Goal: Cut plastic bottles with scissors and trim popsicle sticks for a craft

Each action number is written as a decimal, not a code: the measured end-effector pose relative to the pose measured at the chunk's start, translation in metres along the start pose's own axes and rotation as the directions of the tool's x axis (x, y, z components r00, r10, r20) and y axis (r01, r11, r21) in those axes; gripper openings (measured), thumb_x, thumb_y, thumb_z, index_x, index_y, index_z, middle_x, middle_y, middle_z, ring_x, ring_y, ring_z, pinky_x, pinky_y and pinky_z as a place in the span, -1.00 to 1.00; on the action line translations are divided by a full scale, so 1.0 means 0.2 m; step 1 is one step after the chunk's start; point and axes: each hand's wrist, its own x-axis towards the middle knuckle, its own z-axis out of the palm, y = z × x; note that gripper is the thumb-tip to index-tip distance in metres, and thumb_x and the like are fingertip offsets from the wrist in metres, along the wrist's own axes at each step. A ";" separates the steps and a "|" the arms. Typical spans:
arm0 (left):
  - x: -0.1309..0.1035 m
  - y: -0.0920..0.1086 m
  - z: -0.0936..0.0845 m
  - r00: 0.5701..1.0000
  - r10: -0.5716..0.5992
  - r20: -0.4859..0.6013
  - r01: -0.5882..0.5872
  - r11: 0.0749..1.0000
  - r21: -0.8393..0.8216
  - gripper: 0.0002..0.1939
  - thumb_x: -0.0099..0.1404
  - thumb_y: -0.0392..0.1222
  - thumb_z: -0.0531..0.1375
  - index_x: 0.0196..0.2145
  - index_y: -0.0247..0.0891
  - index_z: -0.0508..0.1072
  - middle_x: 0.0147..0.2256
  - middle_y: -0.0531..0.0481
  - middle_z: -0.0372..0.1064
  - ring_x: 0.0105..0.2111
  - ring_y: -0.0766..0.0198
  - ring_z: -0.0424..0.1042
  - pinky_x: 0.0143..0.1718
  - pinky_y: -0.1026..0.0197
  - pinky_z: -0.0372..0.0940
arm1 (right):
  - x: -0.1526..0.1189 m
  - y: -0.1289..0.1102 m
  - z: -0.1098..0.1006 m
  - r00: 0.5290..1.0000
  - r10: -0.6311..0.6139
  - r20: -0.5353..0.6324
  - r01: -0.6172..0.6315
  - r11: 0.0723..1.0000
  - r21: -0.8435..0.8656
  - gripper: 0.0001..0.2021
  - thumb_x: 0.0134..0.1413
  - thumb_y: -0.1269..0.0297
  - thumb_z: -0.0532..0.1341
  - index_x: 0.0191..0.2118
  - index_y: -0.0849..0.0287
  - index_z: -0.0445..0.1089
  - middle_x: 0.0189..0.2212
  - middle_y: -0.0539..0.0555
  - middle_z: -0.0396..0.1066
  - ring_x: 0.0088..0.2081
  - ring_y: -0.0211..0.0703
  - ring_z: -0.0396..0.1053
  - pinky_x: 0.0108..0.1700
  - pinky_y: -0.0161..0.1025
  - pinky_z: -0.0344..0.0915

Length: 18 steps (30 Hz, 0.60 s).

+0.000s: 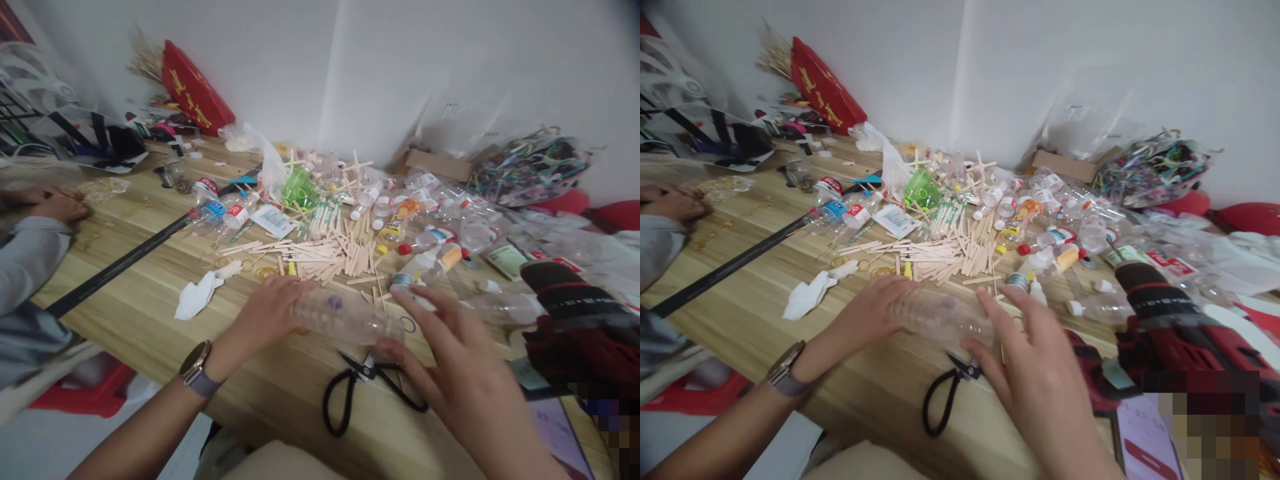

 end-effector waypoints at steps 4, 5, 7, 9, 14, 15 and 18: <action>-0.08 -0.04 -0.05 0.998 -0.012 0.056 -0.001 0.974 0.226 -0.34 0.09 -0.39 0.27 0.16 -0.03 0.37 0.17 -0.14 0.29 0.18 -0.11 0.22 0.23 -0.20 0.07 | -0.01 -0.03 0.13 0.949 -0.011 0.316 -0.100 0.937 0.334 -0.64 0.35 0.16 0.05 0.14 0.20 0.33 -0.19 0.16 0.55 -0.27 -0.12 0.56 -0.32 -0.28 0.47; -0.10 -0.05 -0.07 0.998 -0.021 0.060 0.005 0.966 0.259 -0.32 0.10 -0.40 0.27 0.17 -0.02 0.35 0.20 -0.15 0.24 0.21 -0.12 0.18 0.24 -0.21 0.05 | -0.02 -0.05 0.17 0.939 0.005 0.343 -0.147 0.910 0.389 -0.65 0.34 0.19 0.06 0.12 0.22 0.35 -0.21 0.16 0.56 -0.27 -0.13 0.56 -0.31 -0.29 0.47; -0.13 -0.06 -0.12 0.998 -0.047 0.044 0.034 0.965 0.260 -0.27 0.09 -0.35 0.32 0.21 -0.02 0.31 0.27 -0.18 0.12 0.28 -0.17 0.07 0.28 -0.25 -0.02 | -0.05 -0.08 0.23 0.933 0.084 0.350 -0.250 0.850 0.463 -0.63 0.30 0.18 0.08 0.10 0.24 0.38 -0.22 0.18 0.56 -0.26 -0.11 0.55 -0.27 -0.27 0.47; -0.17 -0.08 -0.19 0.996 -0.082 -0.024 0.085 0.980 0.179 -0.16 0.04 -0.21 0.41 0.26 -0.03 0.23 0.33 -0.21 0.00 0.33 -0.25 -0.06 0.30 -0.30 -0.11 | -0.08 -0.11 0.30 0.905 0.194 0.378 -0.381 0.764 0.520 -0.59 0.27 0.12 0.10 0.12 0.24 0.39 -0.30 0.15 0.55 -0.32 -0.11 0.53 -0.32 -0.27 0.44; -0.25 -0.09 -0.32 0.835 -0.308 -0.456 0.113 0.907 -0.406 0.01 -0.01 0.05 0.45 0.29 -0.03 0.05 0.34 -0.19 -0.04 0.33 -0.12 -0.01 0.30 -0.19 -0.01 | -0.10 -0.17 0.44 0.740 0.359 0.569 -0.672 0.432 0.601 -0.36 0.25 -0.11 0.05 0.18 0.39 0.29 -0.65 -0.04 0.33 -0.61 -0.20 0.28 -0.55 -0.30 0.24; -0.26 -0.09 -0.31 0.753 -0.425 -0.502 0.112 0.835 -0.539 -0.03 0.01 0.07 0.43 0.27 -0.03 0.06 0.30 -0.18 0.04 0.29 -0.07 0.09 0.28 -0.16 0.04 | -0.08 -0.18 0.46 0.718 0.365 0.592 -0.696 0.383 0.608 -0.32 0.23 -0.15 0.06 0.17 0.41 0.30 -0.66 -0.05 0.31 -0.61 -0.21 0.26 -0.55 -0.30 0.22; -0.28 -0.06 -0.22 0.576 -0.746 -0.334 0.104 0.472 -0.875 -0.21 0.07 0.08 0.40 0.16 -0.07 0.16 0.10 -0.12 0.31 0.10 0.09 0.36 0.24 -0.07 0.12 | -0.01 -0.27 0.51 0.695 0.316 0.646 -0.719 0.304 0.625 -0.33 0.21 -0.18 0.08 0.15 0.35 0.32 -0.66 -0.07 0.29 -0.61 -0.21 0.28 -0.54 -0.31 0.22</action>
